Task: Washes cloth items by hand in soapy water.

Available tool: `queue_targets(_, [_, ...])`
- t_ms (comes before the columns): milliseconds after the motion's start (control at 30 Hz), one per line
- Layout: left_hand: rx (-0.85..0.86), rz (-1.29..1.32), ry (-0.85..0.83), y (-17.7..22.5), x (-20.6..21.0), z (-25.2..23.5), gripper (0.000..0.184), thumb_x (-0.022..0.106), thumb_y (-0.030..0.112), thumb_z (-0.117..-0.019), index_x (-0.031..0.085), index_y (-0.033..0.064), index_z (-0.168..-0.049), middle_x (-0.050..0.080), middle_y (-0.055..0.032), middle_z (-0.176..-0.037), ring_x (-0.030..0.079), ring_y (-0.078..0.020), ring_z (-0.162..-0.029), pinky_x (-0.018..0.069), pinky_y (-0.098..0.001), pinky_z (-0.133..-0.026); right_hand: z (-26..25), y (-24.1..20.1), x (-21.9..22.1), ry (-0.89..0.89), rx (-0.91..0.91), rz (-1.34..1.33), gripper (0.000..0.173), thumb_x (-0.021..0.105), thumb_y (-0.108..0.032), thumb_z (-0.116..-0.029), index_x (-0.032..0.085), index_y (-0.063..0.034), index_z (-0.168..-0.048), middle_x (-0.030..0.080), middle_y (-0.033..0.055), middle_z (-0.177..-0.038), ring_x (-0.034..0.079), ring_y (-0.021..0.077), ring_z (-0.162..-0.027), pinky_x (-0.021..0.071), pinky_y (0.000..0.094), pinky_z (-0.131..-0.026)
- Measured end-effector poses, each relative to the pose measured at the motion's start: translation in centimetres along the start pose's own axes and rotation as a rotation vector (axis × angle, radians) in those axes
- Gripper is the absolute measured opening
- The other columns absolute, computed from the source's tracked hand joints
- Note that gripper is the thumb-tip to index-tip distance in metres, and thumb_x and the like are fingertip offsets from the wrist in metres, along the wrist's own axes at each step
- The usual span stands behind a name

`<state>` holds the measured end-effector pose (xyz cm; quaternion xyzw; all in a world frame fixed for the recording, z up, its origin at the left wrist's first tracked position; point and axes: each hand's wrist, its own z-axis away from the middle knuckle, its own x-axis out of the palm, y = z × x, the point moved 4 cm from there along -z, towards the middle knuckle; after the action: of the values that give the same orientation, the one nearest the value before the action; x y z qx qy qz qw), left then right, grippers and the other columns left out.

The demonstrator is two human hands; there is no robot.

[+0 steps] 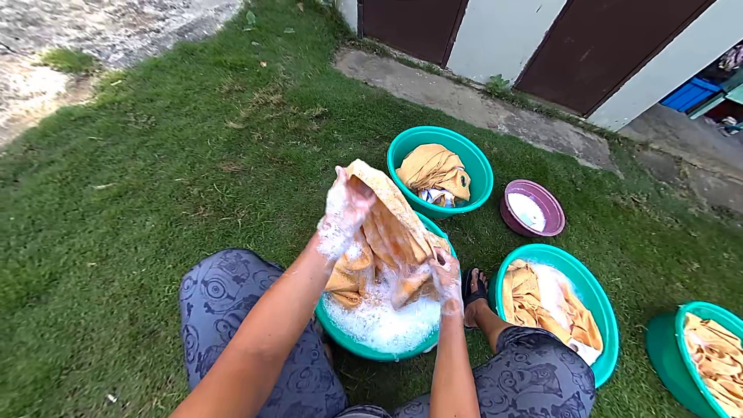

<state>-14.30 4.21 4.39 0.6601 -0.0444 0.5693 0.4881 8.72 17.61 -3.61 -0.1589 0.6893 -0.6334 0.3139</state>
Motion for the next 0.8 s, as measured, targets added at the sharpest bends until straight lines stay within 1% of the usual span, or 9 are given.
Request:
queue_targets(67, [-0.167,-0.219,0.061,-3.1,0.3,2.8,0.076,0.036,0.073,-0.0986,0.043,0.0174,-0.150,0.057,-0.0071,-0.142,0.057,-0.0243,-0.128,0.0503,-0.0463,-0.105,0.2,-1.5,-0.2,-0.017,-0.003,-0.063,0.025,0.060,-0.005,-0.0948,0.070,0.0048,-0.115,0.072,0.0132,-0.106,0.067,0.0100,-0.098,0.0559,0.0290,-0.091])
queue_targets(133, [-0.375,-0.286,0.139,-7.9,0.6,1.9,0.087,0.045,0.081,-0.0896,0.052,0.0098,-0.139,0.064,-0.0137,-0.126,0.064,-0.0275,-0.111,0.0554,-0.0471,-0.092,0.5,-2.4,0.1,-0.041,-0.016,-0.089,0.023,0.058,-0.007,-0.0984,0.069,0.0044,-0.115,0.072,0.0115,-0.105,0.066,0.0080,-0.097,0.0552,0.0269,-0.091])
queue_targets(200, [-0.439,-0.337,0.040,-10.2,1.7,1.9,0.064,0.055,0.062,-0.0965,0.056,0.0092,-0.133,0.068,-0.0108,-0.114,0.067,-0.0212,-0.099,0.0572,-0.0390,-0.085,0.9,-2.8,0.4,-0.076,-0.005,-0.072,0.027,0.055,-0.007,-0.0999,0.067,0.0066,-0.120,0.071,0.0131,-0.111,0.065,0.0068,-0.102,0.0531,0.0253,-0.095])
queue_targets(267, [-0.366,-0.608,-0.123,-8.9,2.2,3.6,0.039,0.055,0.037,-0.1043,0.060,0.0092,-0.131,0.068,-0.0068,-0.115,0.065,-0.0135,-0.100,0.0544,-0.0308,-0.087,1.2,-2.5,0.9,-0.103,0.051,-0.045,0.029,0.055,-0.010,-0.1014,0.065,0.0065,-0.123,0.070,0.0129,-0.113,0.064,0.0068,-0.102,0.0528,0.0255,-0.094])
queue_targets(333, [-0.202,-0.951,-0.328,-6.4,1.0,5.4,0.040,0.051,0.033,-0.1071,0.055,0.0177,-0.144,0.062,-0.0032,-0.137,0.060,-0.0106,-0.121,0.0506,-0.0317,-0.103,1.3,-1.9,1.7,-0.120,0.132,0.074,0.034,0.063,-0.018,-0.0982,0.065,0.0040,-0.124,0.071,0.0136,-0.108,0.067,0.0130,-0.097,0.0572,0.0324,-0.089])
queue_targets(500, [-0.053,-0.928,-0.247,-2.3,1.3,5.6,0.043,0.053,0.034,-0.1058,0.051,0.0232,-0.148,0.058,-0.0020,-0.144,0.056,-0.0159,-0.129,0.0503,-0.0403,-0.105,1.4,2.6,2.7,-0.111,0.228,0.396,0.067,0.083,-0.026,-0.0833,0.057,0.0039,-0.138,0.065,0.0245,-0.131,0.062,0.0331,-0.124,0.0466,0.0504,-0.110])
queue_targets(633, [0.078,-0.735,-0.022,-0.7,0.1,3.1,0.051,0.045,0.053,-0.1053,0.049,0.0239,-0.147,0.058,-0.0007,-0.140,0.057,-0.0154,-0.126,0.0515,-0.0403,-0.101,1.2,3.8,1.2,0.037,0.181,0.001,0.047,0.072,-0.004,-0.0905,0.059,0.0082,-0.134,0.063,0.0229,-0.133,0.061,0.0230,-0.123,0.0492,0.0378,-0.107])
queue_targets(700, [0.049,-0.861,-0.062,-2.0,-1.9,3.6,0.050,0.044,0.043,-0.1080,0.039,0.0249,-0.155,0.050,0.0006,-0.152,0.050,-0.0141,-0.136,0.0464,-0.0411,-0.111,0.8,1.1,0.6,0.143,0.064,-0.210,0.038,0.058,-0.003,-0.0967,0.060,0.0049,-0.134,0.063,0.0184,-0.134,0.062,0.0201,-0.121,0.0525,0.0370,-0.104])
queue_targets(800, [-0.034,-0.963,-0.205,-7.4,-3.8,4.0,0.044,0.048,0.023,-0.1073,0.046,0.0055,-0.147,0.057,-0.0129,-0.140,0.057,-0.0181,-0.126,0.0511,-0.0370,-0.104,1.3,-4.3,2.0,0.269,-0.148,-0.171,0.035,0.048,-0.010,-0.1019,0.062,0.0035,-0.132,0.065,0.0158,-0.131,0.062,0.0191,-0.122,0.0511,0.0369,-0.107])
